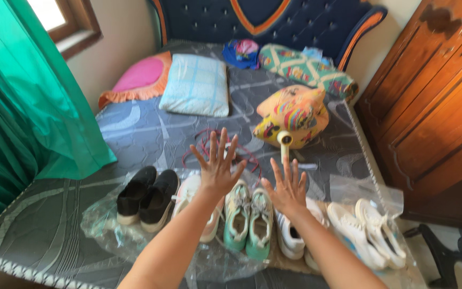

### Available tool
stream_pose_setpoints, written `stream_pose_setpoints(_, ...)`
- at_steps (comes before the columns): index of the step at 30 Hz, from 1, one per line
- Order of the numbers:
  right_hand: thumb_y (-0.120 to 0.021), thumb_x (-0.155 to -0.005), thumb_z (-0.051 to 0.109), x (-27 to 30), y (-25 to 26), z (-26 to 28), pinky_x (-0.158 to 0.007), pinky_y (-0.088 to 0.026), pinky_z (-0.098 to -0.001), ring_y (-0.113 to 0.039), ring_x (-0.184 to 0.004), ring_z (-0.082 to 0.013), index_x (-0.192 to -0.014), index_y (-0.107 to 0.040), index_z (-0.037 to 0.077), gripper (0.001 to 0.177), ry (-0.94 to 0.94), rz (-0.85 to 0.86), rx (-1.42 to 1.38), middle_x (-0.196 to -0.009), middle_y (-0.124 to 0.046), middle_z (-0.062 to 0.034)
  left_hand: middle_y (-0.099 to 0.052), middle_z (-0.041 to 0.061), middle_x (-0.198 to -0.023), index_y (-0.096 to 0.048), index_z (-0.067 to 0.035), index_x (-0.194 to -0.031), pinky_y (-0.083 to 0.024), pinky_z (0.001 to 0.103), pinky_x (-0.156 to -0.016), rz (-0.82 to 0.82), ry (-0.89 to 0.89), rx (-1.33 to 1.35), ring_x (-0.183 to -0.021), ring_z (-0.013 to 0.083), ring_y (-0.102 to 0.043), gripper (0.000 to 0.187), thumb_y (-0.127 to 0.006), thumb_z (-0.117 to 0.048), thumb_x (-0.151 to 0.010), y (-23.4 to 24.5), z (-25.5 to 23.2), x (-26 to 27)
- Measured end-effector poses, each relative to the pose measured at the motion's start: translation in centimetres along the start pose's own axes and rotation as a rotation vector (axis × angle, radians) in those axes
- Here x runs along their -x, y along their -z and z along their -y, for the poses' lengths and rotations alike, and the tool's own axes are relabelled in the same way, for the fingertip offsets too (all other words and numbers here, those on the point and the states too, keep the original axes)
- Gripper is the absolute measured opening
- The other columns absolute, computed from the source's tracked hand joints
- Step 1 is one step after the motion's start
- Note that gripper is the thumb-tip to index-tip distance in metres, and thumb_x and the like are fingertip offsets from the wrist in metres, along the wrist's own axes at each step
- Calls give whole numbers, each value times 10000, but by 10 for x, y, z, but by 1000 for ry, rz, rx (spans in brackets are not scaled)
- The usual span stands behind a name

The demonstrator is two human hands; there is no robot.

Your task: The person unlaces a black sneaker and then a white sneaker, removing the laces from each shoe. They then re-lace the white sneaker by threading the laces through the eyelets and tying them. The shoes remain on a plastic sheet on the bed.

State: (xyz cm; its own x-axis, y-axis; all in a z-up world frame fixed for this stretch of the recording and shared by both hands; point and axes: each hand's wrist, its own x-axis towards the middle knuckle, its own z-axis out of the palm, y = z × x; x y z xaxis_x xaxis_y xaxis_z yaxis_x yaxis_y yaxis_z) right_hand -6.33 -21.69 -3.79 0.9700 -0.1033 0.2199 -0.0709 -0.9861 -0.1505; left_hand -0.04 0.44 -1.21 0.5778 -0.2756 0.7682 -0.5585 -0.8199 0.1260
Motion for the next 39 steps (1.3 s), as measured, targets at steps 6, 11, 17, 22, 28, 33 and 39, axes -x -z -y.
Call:
stream_pose_setpoints(6, -438, -951, 654, 42, -31, -1, -1203, -38, -640, 18, -1572, -374, -1622, -178, 303, 801, -12, 35, -84, -1712, -39, -116, -99, 97, -1739, -274, -233, -1658, 139, 797, -1111, 214, 29, -65, -1601, 338, -12, 744, -446, -591, -1030, 5, 3, 59)
stream_pose_setpoints(11, -456, -940, 654, 48, -48, -9, -1182, -64, -668, 10, -1561, -415, -1623, -188, 296, 817, -9, 69, -82, -1707, -53, -145, -94, 66, -1737, -277, -253, -1650, 133, 798, -1117, 250, 33, -94, -1601, 305, -10, 747, -441, -612, -1016, 9, 16, 92)
stream_pose_setpoints(17, -464, -925, 666, 49, -78, -16, -1181, -95, -673, 8, -1554, -418, -1619, -187, 302, 831, -11, 131, -70, -1707, -49, -134, -95, 75, -1728, -280, -252, -1640, 128, 808, -1104, 243, 117, -99, -1596, 311, -20, 748, -459, -597, -1001, 14, 34, 118)
stream_pose_setpoints(22, -500, -887, 645, 22, -110, 11, -1170, -126, -677, -15, -1565, -412, -1610, -215, 309, 847, 47, 153, -138, -1707, -65, -121, -123, 107, -1721, -274, -236, -1625, 93, 816, -1110, 309, 208, -174, -1589, 353, -50, 796, -518, -568, -944, 31, 67, 123)
stream_pose_setpoints(28, -582, -830, 605, -4, -148, 59, -1135, -221, -647, -88, -1543, -424, -1573, -267, 289, 866, 151, 114, -134, -1688, -104, -139, -206, 151, -1663, -296, -199, -1588, 26, 810, -1095, 558, 417, -175, -1545, 355, -126, 888, -640, -431, -803, 50, 127, 135)
stream_pose_setpoints(33, -605, -844, 576, -22, -164, 126, -1165, -269, -583, -165, -1536, -376, -1588, -268, 292, 865, 41, 217, -17, -1699, -130, -103, -352, 160, -1591, -412, -108, -1505, -132, 760, -1126, 667, 497, -129, -1508, 343, -247, 780, -671, -345, -809, 48, 208, 146)
stream_pose_setpoints(39, -627, -840, 535, -28, -188, 196, -1137, -354, -510, -287, -1486, -407, -1539, -347, 205, 823, 7, 199, -161, -1647, -248, -149, -507, 116, -1466, -595, -92, -1305, -275, 697, -1116, 748, 525, -46, -1429, 331, -391, 508, -661, -326, -859, 30, 302, 166)
